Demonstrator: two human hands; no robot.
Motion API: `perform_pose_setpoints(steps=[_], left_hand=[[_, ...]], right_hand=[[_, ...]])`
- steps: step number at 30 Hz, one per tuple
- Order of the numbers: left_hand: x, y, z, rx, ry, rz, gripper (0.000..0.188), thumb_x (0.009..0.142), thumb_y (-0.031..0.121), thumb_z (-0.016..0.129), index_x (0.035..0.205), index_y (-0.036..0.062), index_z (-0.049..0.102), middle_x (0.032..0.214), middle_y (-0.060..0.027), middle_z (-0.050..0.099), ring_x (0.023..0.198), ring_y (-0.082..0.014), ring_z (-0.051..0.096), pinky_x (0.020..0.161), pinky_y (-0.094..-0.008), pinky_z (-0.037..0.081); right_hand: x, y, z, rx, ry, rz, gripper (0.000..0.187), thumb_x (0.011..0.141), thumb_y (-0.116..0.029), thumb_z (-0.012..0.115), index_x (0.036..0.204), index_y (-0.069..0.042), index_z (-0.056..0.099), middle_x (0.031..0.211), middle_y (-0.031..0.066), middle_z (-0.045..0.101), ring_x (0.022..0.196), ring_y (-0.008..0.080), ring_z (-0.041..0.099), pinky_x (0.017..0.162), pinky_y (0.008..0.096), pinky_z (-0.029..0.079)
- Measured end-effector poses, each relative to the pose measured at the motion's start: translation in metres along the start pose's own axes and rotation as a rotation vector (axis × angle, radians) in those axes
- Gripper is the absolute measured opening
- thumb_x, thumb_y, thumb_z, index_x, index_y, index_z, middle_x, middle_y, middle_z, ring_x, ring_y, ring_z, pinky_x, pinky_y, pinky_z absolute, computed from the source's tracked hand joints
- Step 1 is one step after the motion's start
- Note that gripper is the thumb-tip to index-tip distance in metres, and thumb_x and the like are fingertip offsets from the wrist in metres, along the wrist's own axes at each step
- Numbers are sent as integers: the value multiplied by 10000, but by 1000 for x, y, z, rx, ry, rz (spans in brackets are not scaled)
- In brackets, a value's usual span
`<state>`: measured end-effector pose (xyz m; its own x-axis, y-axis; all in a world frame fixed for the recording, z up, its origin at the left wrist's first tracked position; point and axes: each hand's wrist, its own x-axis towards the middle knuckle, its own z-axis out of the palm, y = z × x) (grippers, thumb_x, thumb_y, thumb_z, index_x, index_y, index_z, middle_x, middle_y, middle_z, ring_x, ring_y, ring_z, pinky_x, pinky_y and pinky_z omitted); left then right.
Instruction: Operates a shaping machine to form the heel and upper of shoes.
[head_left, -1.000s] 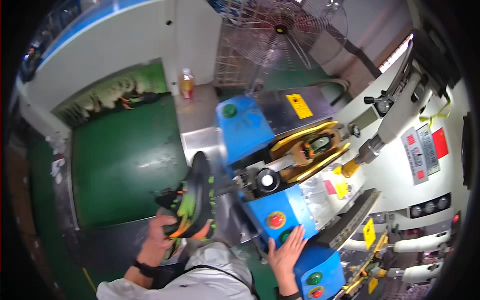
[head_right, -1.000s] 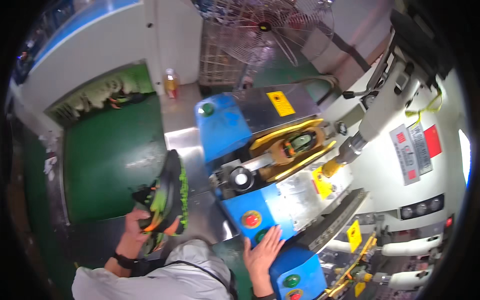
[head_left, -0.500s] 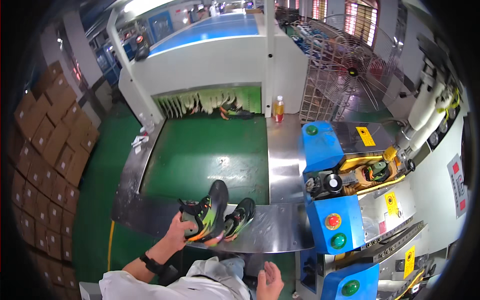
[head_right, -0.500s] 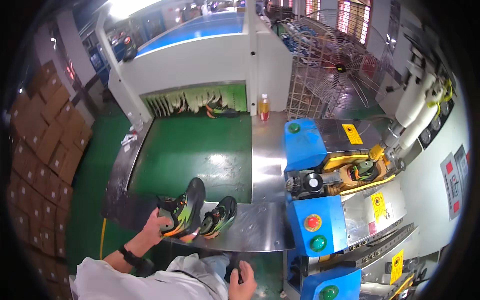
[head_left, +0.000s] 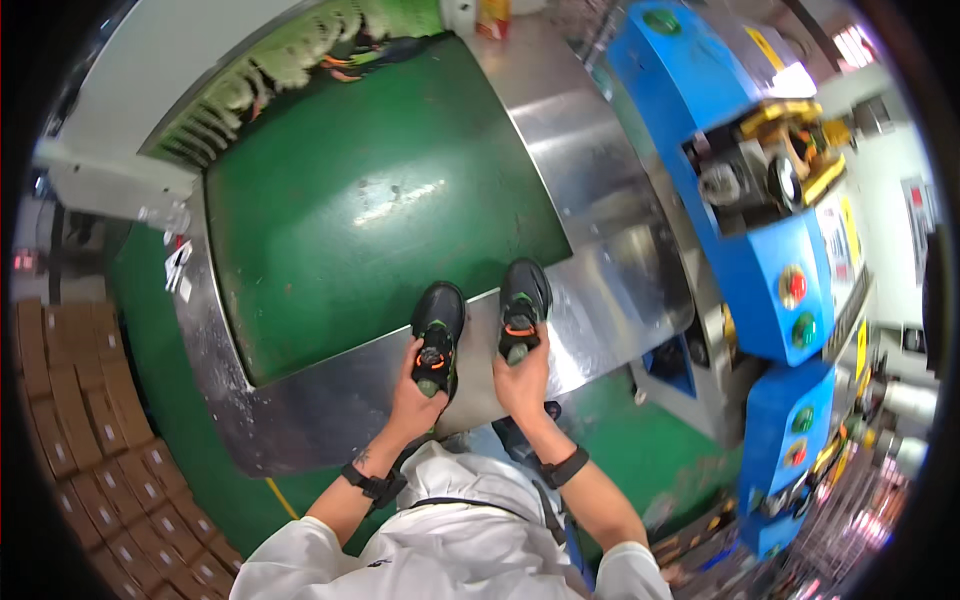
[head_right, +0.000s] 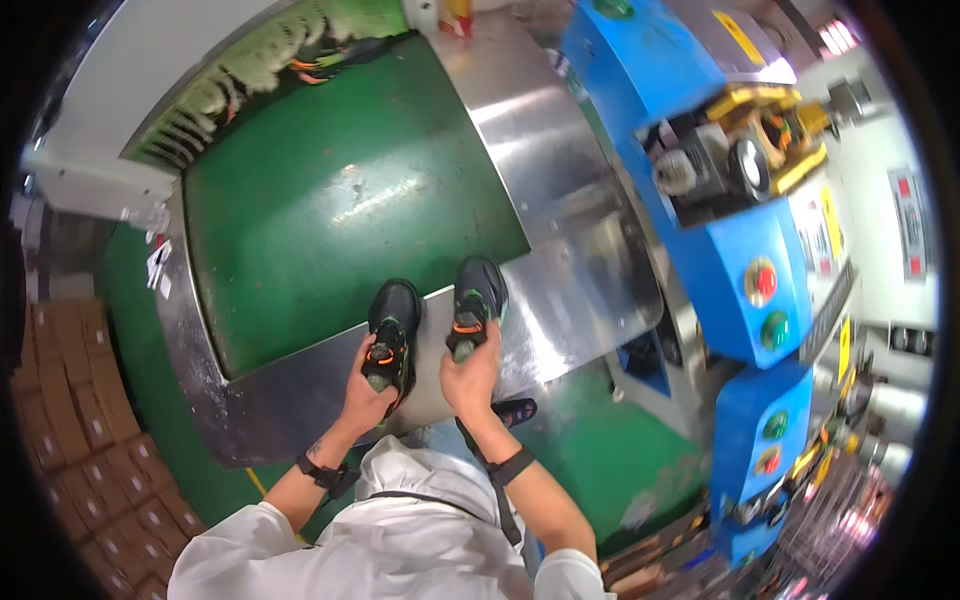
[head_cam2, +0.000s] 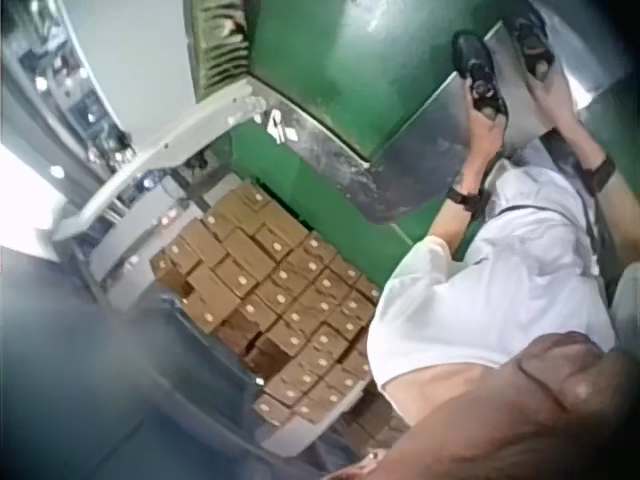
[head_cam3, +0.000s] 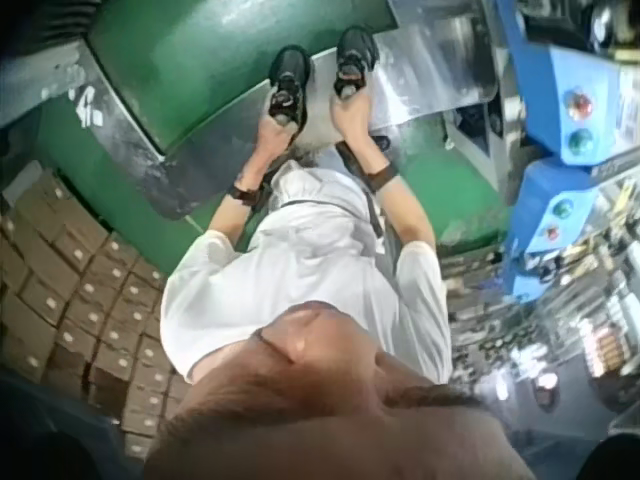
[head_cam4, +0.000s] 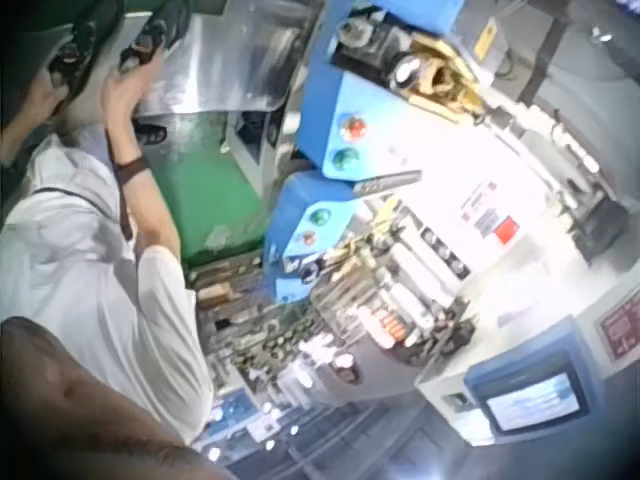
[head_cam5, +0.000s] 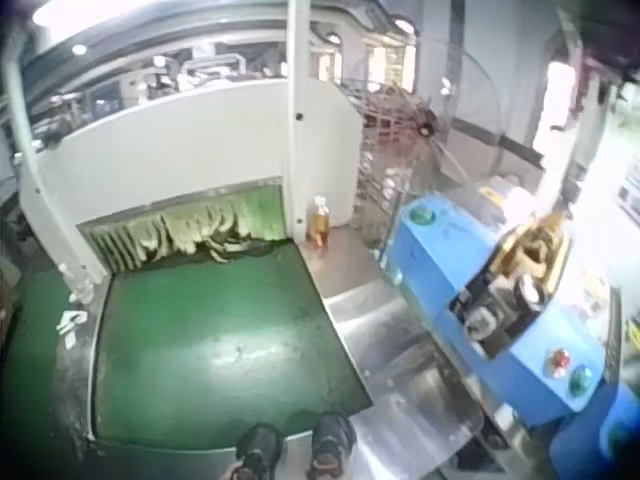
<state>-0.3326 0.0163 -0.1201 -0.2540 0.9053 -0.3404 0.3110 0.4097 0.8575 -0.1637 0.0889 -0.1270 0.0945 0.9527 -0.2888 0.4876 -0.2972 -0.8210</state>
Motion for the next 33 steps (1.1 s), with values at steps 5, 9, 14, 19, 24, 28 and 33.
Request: perform_pose_setpoints(steps=[5,9,14,19,24,28,33], left_hand=[[25,6,-24,-686,-132,-212,708,594,-59,588,1278,61,448,1124,-95,563,996,-224,590,871,-368,514],[33,69,-61,-572,-464,-156,685,608,-12,530,1287,-37,441,1107,-150,587,969,-283,633,878,-402,537],[-15,169,-10,-374,-944,40,815,587,-8,561,1375,50,361,1205,-91,503,1052,-214,551,919,-319,464],[-142,209,69,-309,-1687,-26,913,479,9,580,1355,62,331,1191,-130,520,1077,-263,560,956,-373,467],[-299,192,93,53,-2253,-641,898,529,-36,642,1373,40,343,1307,-190,492,1161,-319,535,1026,-419,430],[-420,167,89,416,-2459,-504,816,572,-82,569,1356,33,374,1315,-128,475,1224,-241,480,1056,-379,380],[-545,116,95,548,-2453,728,675,688,60,598,1322,-47,394,1192,-186,550,1156,-253,511,1004,-305,385]], right_hand=[[6,-17,-37,409,-95,181,514,706,2,578,1210,9,475,981,109,584,883,186,564,797,342,482],[-58,-48,-111,813,-93,239,450,728,33,591,1173,-1,532,1039,52,617,962,160,571,888,325,466],[-223,-48,-162,947,397,95,598,775,-68,656,1311,27,408,1240,101,526,1124,166,492,991,309,386],[-448,-27,-160,849,960,-53,606,815,-86,664,1348,34,403,1310,89,496,1196,176,447,1062,330,321],[-653,-82,-34,865,1701,332,545,725,-29,660,1249,25,521,1154,70,608,1033,168,564,951,321,437],[-703,-107,42,489,2212,978,612,720,10,588,1308,53,425,1214,130,547,1108,228,531,995,339,392],[-745,-42,54,94,2332,1337,617,770,-19,555,1346,91,360,1294,255,483,1222,379,456,1068,384,312]])
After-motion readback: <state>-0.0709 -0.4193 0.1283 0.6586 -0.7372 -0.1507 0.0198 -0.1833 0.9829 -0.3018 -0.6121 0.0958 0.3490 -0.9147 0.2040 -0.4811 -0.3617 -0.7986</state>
